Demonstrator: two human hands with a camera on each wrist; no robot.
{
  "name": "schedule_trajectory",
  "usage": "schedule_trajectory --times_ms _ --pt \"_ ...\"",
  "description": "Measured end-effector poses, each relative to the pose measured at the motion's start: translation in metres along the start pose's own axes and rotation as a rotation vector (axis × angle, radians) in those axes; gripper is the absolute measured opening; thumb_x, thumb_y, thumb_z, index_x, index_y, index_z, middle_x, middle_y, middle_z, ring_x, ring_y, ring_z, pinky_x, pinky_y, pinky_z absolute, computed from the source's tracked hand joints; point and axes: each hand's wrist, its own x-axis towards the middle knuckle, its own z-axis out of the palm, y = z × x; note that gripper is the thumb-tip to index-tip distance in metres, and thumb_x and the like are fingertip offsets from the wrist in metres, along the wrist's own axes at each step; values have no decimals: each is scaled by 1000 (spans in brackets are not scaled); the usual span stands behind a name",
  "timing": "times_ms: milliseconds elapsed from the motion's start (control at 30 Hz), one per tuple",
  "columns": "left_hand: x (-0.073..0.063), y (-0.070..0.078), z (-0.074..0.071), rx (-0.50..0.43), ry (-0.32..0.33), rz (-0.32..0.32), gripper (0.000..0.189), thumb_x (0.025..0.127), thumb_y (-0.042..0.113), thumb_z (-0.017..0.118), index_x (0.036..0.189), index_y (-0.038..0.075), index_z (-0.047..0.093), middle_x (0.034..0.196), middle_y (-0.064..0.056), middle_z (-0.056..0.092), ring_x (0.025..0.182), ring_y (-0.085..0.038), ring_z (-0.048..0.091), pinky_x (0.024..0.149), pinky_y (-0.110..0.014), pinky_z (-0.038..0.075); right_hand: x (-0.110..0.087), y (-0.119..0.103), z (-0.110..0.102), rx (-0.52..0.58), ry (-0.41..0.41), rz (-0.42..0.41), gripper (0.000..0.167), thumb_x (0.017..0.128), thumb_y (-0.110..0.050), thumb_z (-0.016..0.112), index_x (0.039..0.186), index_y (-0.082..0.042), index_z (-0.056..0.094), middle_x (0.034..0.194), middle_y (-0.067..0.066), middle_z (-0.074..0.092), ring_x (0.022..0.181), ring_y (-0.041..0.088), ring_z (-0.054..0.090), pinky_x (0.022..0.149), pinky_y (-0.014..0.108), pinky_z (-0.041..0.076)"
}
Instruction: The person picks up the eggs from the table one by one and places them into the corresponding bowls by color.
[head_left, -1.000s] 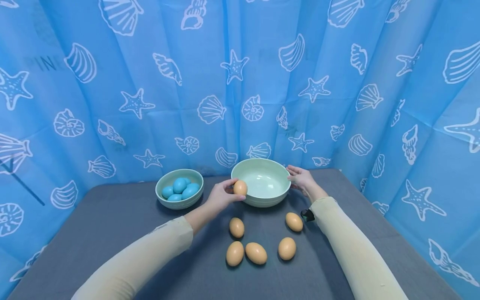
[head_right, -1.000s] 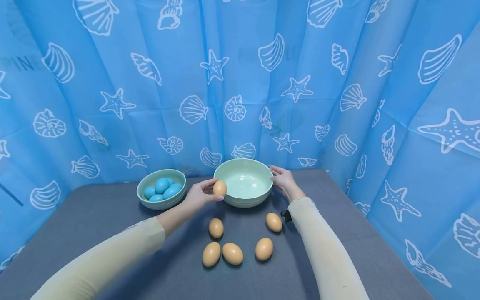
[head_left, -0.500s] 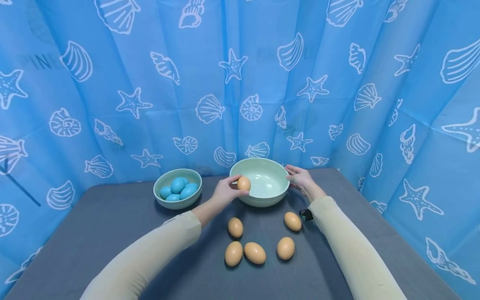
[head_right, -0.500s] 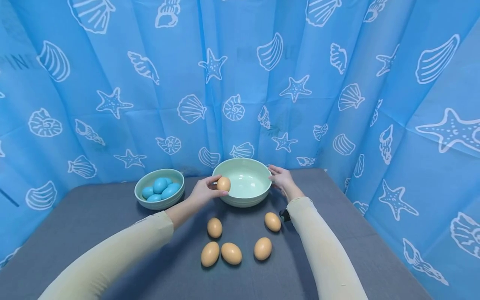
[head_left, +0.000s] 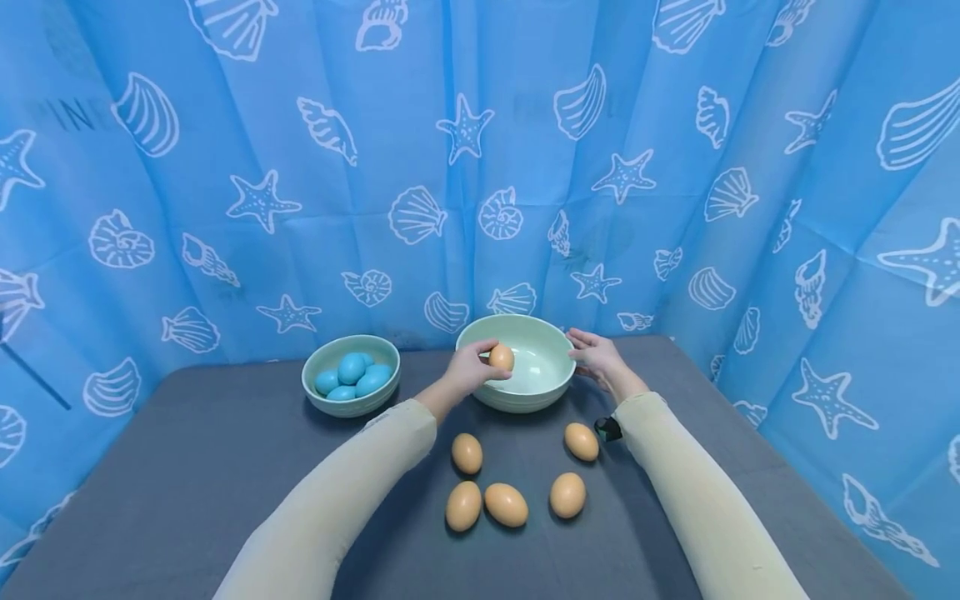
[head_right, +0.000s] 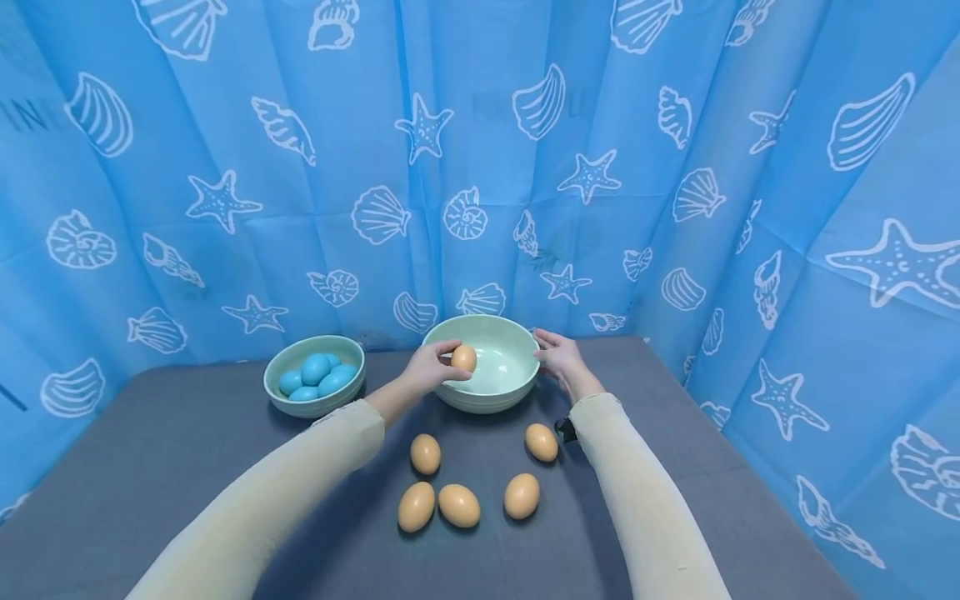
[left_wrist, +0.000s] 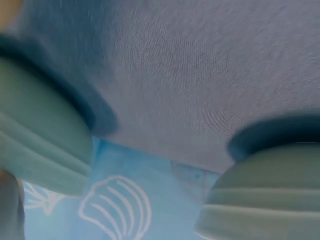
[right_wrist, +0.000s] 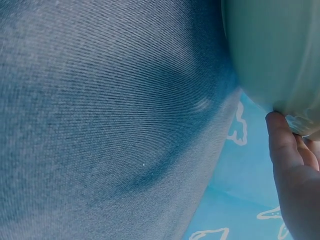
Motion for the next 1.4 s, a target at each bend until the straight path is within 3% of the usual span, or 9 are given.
schedule_trajectory --times_ms 300,433,567,800,933,1033,1200,1400 --pt "23 10 7 394 -245 33 63 78 0 78 136 -2 54 139 -14 54 129 -28 48 103 -33 42 -1 0 0 -13 5 -12 58 101 2 44 155 -8 23 158 11 24 143 29 25 109 48 35" --pt "26 7 14 602 -340 49 47 89 6 68 135 6 59 137 -7 57 130 -22 47 106 -31 39 -1 1 2 -30 -1 -11 57 102 2 43 155 -8 23 158 11 25 143 29 26 108 48 36" --pt "28 7 17 688 -426 30 37 97 5 54 133 8 61 135 -7 59 130 -21 48 108 -30 37 -1 2 2 -33 -6 -14 57 102 1 43 154 -8 24 158 11 25 143 29 26 108 48 37" --pt "32 14 15 701 -543 -83 46 95 -5 47 137 12 57 143 -6 52 131 -18 42 103 -25 34 0 2 1 -26 7 -17 57 101 2 44 154 -8 25 157 12 27 143 29 28 106 47 39" --pt "33 16 15 714 -582 -106 48 96 -5 44 140 12 54 146 -6 48 133 -16 39 101 -22 32 -1 1 2 -39 12 -19 57 101 2 45 154 -7 26 157 12 27 142 29 28 106 47 39" --pt "33 15 14 670 -590 -103 49 96 -5 44 143 10 50 147 -8 47 137 -19 37 104 -24 33 -2 1 1 -50 17 -22 57 101 2 44 154 -7 25 157 12 27 142 30 29 106 47 39" --pt "29 13 12 483 -526 -57 53 93 -4 57 144 3 46 143 -12 50 136 -25 39 99 -27 42 -1 0 -2 -51 25 -22 56 102 0 44 154 -7 25 157 12 27 142 30 28 107 48 39" --pt "17 6 1 157 -366 63 53 92 -3 61 142 -7 43 137 -23 52 122 -35 53 95 -46 48 -4 1 1 -13 15 -16 57 101 3 45 154 -6 26 157 12 27 142 30 28 107 47 39"
